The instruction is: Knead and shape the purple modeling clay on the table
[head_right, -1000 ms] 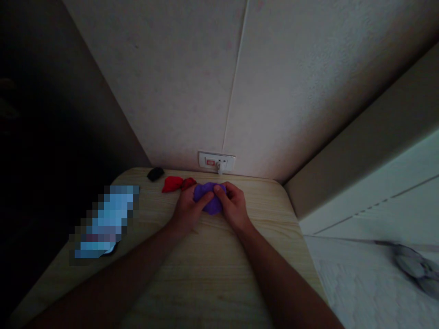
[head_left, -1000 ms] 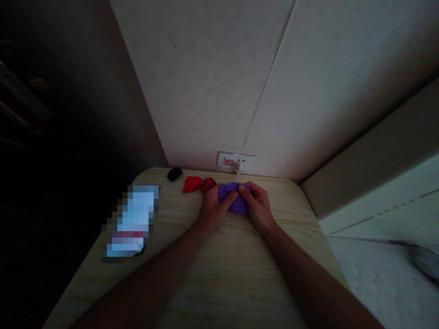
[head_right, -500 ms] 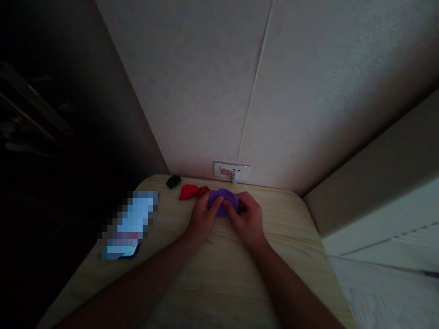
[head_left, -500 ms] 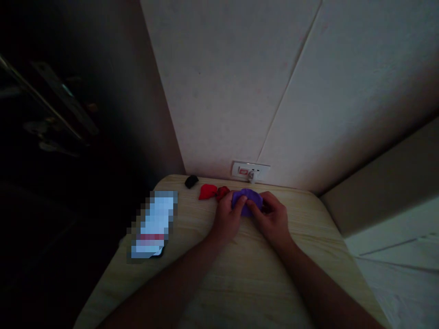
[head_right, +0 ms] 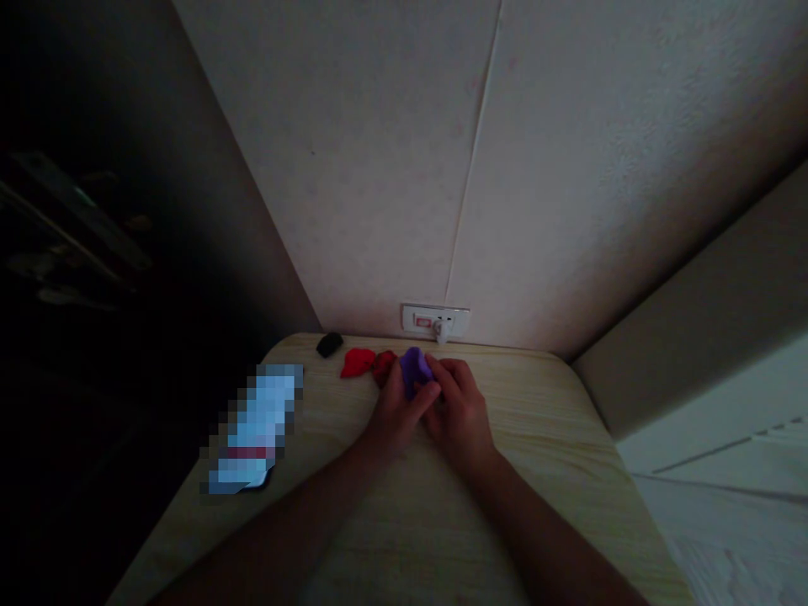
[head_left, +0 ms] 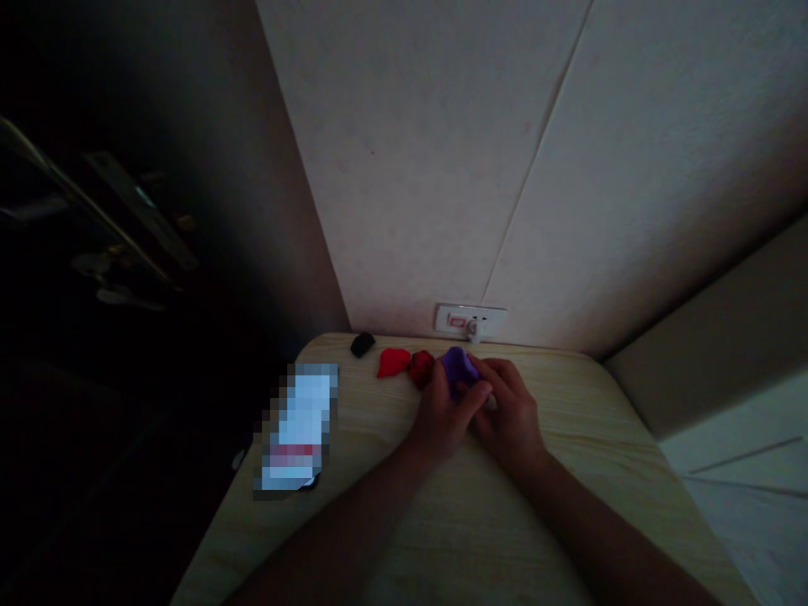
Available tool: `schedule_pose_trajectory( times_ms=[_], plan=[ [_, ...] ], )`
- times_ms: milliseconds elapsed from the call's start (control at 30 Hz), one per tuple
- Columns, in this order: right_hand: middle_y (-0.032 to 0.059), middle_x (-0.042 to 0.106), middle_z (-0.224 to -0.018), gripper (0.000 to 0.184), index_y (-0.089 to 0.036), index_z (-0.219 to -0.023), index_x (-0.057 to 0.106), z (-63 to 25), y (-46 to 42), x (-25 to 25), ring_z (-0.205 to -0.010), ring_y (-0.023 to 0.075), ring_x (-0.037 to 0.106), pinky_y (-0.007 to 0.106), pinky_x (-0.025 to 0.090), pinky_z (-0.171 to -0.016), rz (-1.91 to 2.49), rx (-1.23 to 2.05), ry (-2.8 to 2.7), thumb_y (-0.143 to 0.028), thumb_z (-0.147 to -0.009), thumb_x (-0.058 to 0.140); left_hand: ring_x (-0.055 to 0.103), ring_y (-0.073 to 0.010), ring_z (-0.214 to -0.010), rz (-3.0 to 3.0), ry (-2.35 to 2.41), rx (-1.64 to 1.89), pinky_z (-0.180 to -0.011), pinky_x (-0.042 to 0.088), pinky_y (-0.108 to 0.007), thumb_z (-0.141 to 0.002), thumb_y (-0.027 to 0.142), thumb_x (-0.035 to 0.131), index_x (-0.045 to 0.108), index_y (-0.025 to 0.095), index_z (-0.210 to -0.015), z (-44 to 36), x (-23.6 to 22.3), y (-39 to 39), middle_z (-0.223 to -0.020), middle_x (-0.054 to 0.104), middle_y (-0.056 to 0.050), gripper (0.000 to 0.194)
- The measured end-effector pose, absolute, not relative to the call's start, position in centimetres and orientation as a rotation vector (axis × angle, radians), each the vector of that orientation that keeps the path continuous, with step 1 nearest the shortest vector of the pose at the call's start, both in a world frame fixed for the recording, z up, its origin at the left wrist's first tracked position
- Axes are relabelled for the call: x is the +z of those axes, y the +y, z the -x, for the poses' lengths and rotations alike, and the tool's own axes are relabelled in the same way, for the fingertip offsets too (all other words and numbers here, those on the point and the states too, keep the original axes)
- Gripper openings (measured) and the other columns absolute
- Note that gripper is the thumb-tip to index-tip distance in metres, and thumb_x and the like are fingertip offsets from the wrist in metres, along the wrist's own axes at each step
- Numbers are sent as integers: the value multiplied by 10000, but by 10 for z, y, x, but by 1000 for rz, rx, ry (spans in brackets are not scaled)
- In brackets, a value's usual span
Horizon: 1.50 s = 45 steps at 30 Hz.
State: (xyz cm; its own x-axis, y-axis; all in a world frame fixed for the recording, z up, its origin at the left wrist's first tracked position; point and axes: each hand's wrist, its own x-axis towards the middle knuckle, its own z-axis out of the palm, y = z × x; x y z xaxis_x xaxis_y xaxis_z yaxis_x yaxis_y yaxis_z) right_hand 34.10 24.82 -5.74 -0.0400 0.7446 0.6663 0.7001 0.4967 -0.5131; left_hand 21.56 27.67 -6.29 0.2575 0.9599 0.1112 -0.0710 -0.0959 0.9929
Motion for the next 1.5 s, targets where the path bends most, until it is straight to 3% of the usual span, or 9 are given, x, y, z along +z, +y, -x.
schedule_pose_trajectory(
  times_ms=[167,333,467,633,800,967,1133,1333,1500],
  plan=[
    [155,514,-1284,611,-194,-1474,465,-335,242,-51,-1108,286,603,425,556,-931,1090,203,-1886,-169,-876,586,641,-260,-1119,-1201,886,1196,-974,507,-383,-838,479,726,551,181,-1198,-217,-67,281,-1196,655,-126,499],
    [98,587,-1129,339,-220,-1254,622,-340,241,-49,-903,228,613,369,556,-769,1143,347,-1671,-224,-923,549,641,-234,-1093,-1139,843,1204,-982,495,-367,-923,485,603,589,163,-1196,-218,-68,283,-1169,682,-115,422],
    [68,627,-1050,216,-224,-1133,621,-345,245,-54,-799,197,598,326,531,-682,1243,449,-1379,-324,-950,567,653,-231,-1035,-1226,836,1151,-914,518,-352,-956,467,546,582,153,-1217,-218,-66,281,-1111,708,-108,411],
    [81,656,-1104,313,-225,-1192,624,-348,249,-57,-925,232,629,360,531,-798,1212,544,-1379,-414,-956,542,666,-214,-914,-1554,799,1047,-805,520,-326,-998,391,477,597,176,-1165,-217,-54,270,-1019,710,-86,298],
    [98,662,-1225,481,-217,-1288,592,-348,252,-56,-1090,271,635,397,501,-961,1140,623,-1506,-418,-861,683,675,-213,-890,-1753,870,1052,-784,514,-315,-906,262,607,585,190,-1094,-217,-47,264,-995,713,-66,203],
    [58,735,-979,333,-197,-1115,700,-348,257,-55,-871,224,675,333,547,-802,1170,791,-1452,-419,-866,701,689,-210,-871,-1753,1014,1062,-778,522,-308,-842,228,645,619,205,-1084,-217,-45,267,-961,722,-39,245],
    [56,759,-931,290,-191,-1018,749,-352,261,-56,-863,233,684,333,553,-794,1158,876,-1302,-431,-873,674,685,-231,-891,-1762,1044,1004,-799,529,-330,-820,260,672,627,186,-1143,-217,-43,267,-998,723,-62,335],
    [50,741,-898,314,-194,-1046,744,-351,261,-54,-787,211,668,310,555,-713,1139,898,-1230,-430,-848,685,685,-238,-959,-1774,946,1016,-864,522,-348,-942,302,561,626,171,-1231,-217,-47,270,-1100,731,-97,325],
    [54,696,-920,378,-200,-1138,707,-348,259,-48,-643,161,598,263,504,-526,1150,905,-1260,-456,-858,702,670,-243,-1073,-1736,864,1080,-949,509,-364,-981,221,456,604,162,-1279,-218,-54,272,-1199,710,-123,337]
  ],
)
